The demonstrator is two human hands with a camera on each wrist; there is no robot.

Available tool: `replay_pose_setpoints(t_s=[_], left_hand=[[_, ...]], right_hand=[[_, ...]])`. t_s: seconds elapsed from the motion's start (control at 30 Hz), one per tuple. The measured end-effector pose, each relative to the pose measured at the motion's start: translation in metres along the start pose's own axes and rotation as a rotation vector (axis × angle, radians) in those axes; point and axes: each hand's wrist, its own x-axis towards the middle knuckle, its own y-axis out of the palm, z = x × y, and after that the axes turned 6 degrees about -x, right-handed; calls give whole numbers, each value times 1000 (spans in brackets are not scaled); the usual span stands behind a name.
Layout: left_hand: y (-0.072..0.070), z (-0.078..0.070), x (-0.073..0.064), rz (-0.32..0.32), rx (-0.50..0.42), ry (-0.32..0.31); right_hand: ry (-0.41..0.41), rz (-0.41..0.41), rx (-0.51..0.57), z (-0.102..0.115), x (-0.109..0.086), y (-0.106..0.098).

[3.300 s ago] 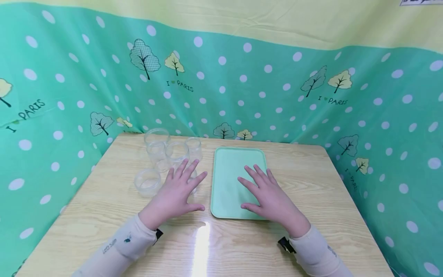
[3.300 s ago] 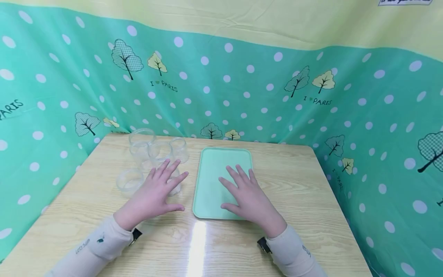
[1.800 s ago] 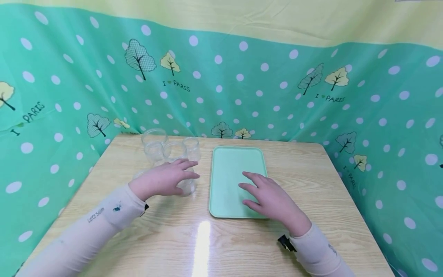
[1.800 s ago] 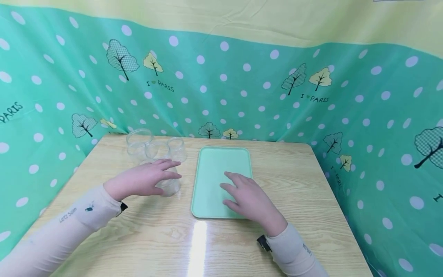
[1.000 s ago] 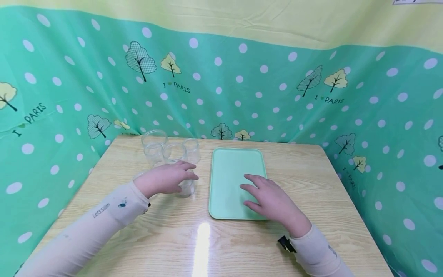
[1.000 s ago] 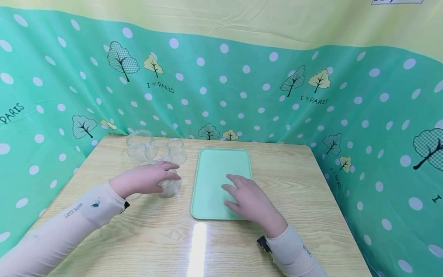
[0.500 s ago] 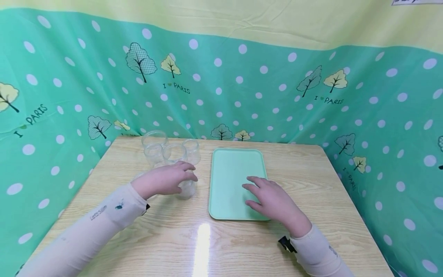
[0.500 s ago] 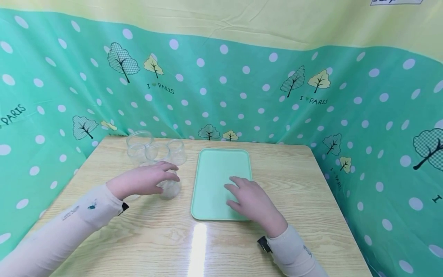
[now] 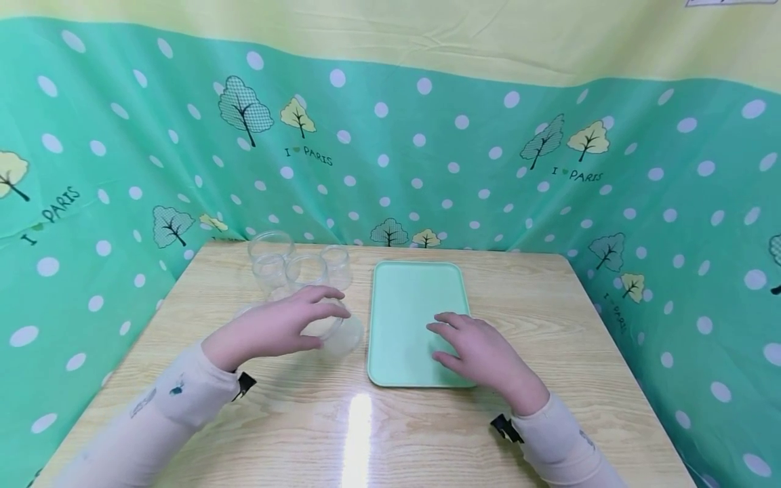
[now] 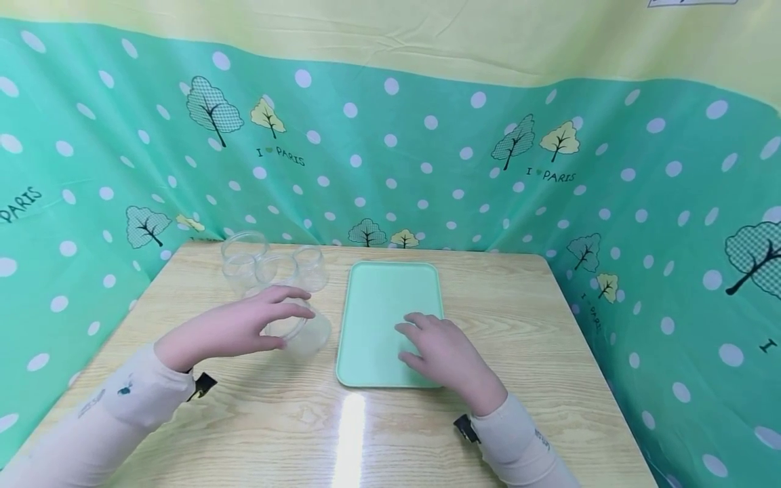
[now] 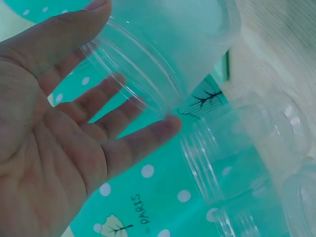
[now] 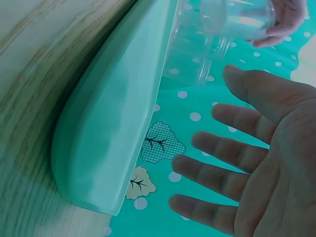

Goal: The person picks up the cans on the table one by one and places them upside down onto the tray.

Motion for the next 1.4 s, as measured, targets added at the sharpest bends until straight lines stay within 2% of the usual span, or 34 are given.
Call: replay_pose_setpoints(t_s=[0.27, 0.47, 0.63, 1.03, 1.4], left_hand=[[4, -6, -5, -129, -144, -29], [11, -5, -7, -188, -196, -57], [15, -5, -7, -229, -223, -72], [16, -14, -1, -288, -289, -62], [22, -25, 5, -339, -471, -94]], right_hand=[[35, -27, 86, 1, 1, -3], [73, -37, 96, -1, 2, -3], [72, -36, 95, -3, 2, -1], [73, -56, 132, -5, 1, -4], [79, -80, 154, -6, 1, -7]])
